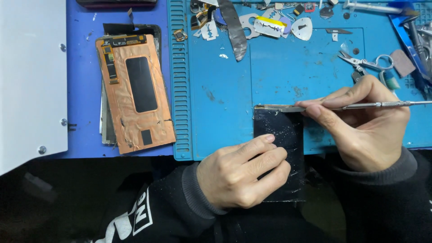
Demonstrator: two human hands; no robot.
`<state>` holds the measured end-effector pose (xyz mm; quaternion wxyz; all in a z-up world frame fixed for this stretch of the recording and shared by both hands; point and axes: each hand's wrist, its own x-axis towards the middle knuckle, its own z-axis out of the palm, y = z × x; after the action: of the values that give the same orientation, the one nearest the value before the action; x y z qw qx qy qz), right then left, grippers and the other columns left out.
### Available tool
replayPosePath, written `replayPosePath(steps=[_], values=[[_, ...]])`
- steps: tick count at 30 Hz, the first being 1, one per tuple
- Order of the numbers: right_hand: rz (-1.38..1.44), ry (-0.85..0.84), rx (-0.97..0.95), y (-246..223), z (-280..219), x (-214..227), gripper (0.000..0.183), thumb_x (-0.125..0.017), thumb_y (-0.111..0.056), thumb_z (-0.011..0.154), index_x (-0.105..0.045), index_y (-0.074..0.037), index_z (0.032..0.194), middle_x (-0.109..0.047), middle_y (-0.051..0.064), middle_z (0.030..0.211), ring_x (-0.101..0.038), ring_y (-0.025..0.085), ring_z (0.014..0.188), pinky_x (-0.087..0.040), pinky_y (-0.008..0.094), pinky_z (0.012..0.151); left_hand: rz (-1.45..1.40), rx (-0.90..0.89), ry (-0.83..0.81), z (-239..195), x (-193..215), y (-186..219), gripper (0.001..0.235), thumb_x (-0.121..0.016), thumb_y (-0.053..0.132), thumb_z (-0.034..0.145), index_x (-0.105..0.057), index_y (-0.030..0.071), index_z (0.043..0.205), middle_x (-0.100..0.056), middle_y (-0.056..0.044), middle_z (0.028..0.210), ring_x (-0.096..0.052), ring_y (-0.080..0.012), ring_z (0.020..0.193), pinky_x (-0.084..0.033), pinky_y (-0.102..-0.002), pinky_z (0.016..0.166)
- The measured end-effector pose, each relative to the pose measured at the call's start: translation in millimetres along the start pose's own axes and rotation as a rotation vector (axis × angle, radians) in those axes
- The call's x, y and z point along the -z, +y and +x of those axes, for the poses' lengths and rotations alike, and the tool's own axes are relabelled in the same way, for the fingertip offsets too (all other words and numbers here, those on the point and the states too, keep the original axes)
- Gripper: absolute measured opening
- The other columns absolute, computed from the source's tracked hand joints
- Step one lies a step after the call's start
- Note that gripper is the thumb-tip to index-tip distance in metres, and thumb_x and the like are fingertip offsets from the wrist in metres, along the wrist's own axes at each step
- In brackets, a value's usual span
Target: Disassembling a smartphone screen using a metal pry tool on a workshop bench.
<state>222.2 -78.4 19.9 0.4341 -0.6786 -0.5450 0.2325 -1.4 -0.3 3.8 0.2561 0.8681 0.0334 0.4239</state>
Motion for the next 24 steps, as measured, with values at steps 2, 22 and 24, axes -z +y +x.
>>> replayPosePath(steps=[2,22,24], values=[[0.005,0.003,-0.004,-1.8,0.1,-2.8,0.035,-0.075,0.012,0.091,-0.042,0.003,0.096,-0.071,0.023,0.091,-0.08,0.033,0.096,-0.069,0.035,0.081,0.003,-0.003,0.0,-0.1,0.4,-0.3,0.007,-0.072,-0.01,0.089,-0.068,-0.006,0.092,-0.066,-0.015,0.1,-0.066,-0.0277,0.088,-0.062,-0.038,0.093],[0.034,0.034,-0.012,0.5,0.0,-2.0,0.038,-0.077,0.011,0.09,-0.041,-0.001,0.092,-0.071,0.022,0.088,-0.08,0.031,0.093,-0.068,0.033,0.08,0.021,0.001,-0.004,1.9,-0.1,1.8,0.007,-0.072,-0.01,0.088,-0.068,-0.005,0.091,-0.066,-0.014,0.1,-0.066,-0.0273,0.087,-0.061,-0.037,0.092],[0.019,0.032,0.001,-1.0,2.4,-4.9,0.036,-0.079,0.011,0.087,-0.044,0.0,0.089,-0.072,0.021,0.086,-0.081,0.028,0.088,-0.067,0.029,0.072,0.025,-0.012,-0.015,2.2,0.3,0.8,0.007,-0.072,-0.009,0.088,-0.069,-0.005,0.092,-0.066,-0.015,0.102,-0.065,-0.0272,0.088,-0.061,-0.037,0.092]])
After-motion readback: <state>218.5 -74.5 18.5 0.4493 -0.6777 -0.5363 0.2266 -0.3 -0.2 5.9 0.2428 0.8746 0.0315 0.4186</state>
